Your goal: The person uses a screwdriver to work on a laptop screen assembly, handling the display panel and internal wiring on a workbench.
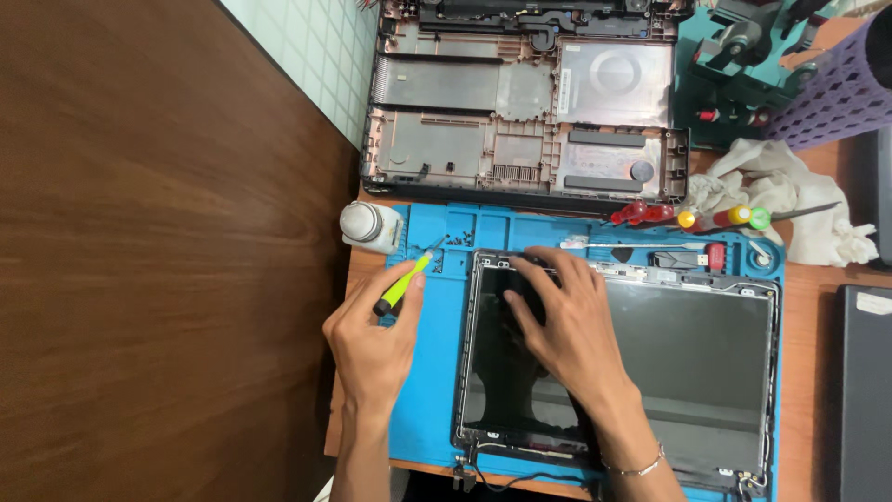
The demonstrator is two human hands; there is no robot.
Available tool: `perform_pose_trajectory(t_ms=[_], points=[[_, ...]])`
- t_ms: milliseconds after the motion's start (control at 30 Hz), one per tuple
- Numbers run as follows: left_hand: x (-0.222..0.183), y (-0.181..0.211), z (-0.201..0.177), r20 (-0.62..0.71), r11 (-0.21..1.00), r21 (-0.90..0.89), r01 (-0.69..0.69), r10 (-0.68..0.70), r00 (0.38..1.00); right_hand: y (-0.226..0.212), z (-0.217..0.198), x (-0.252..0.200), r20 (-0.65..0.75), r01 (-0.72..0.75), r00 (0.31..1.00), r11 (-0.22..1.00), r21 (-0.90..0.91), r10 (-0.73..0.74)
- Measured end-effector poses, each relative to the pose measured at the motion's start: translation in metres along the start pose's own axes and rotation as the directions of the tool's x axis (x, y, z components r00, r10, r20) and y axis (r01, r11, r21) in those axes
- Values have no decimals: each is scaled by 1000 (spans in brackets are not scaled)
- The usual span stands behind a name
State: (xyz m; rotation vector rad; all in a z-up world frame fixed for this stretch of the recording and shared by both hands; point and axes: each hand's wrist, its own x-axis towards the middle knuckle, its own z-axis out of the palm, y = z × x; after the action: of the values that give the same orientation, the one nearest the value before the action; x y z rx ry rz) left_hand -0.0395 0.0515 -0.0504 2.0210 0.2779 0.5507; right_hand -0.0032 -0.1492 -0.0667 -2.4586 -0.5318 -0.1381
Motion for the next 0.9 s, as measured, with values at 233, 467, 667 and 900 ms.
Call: perform_pose_trajectory(t_ms=[233, 467, 667, 900], points=[[3, -7, 2, 42, 997, 34, 67, -69, 997, -1, 5, 1, 29, 6, 1000, 1000, 10, -6], [4, -8, 4, 51, 997, 66, 29, -33, 998, -1, 3, 1, 24, 8, 1000, 1000, 25, -9], [0, 1, 0, 47, 997, 27, 77, -78, 996, -3, 1, 1, -22, -40, 999, 991, 125, 43], [-16, 23, -11, 119, 983, -147, 113, -96, 988, -7, -3, -3, 0, -97, 995, 969, 227, 100]])
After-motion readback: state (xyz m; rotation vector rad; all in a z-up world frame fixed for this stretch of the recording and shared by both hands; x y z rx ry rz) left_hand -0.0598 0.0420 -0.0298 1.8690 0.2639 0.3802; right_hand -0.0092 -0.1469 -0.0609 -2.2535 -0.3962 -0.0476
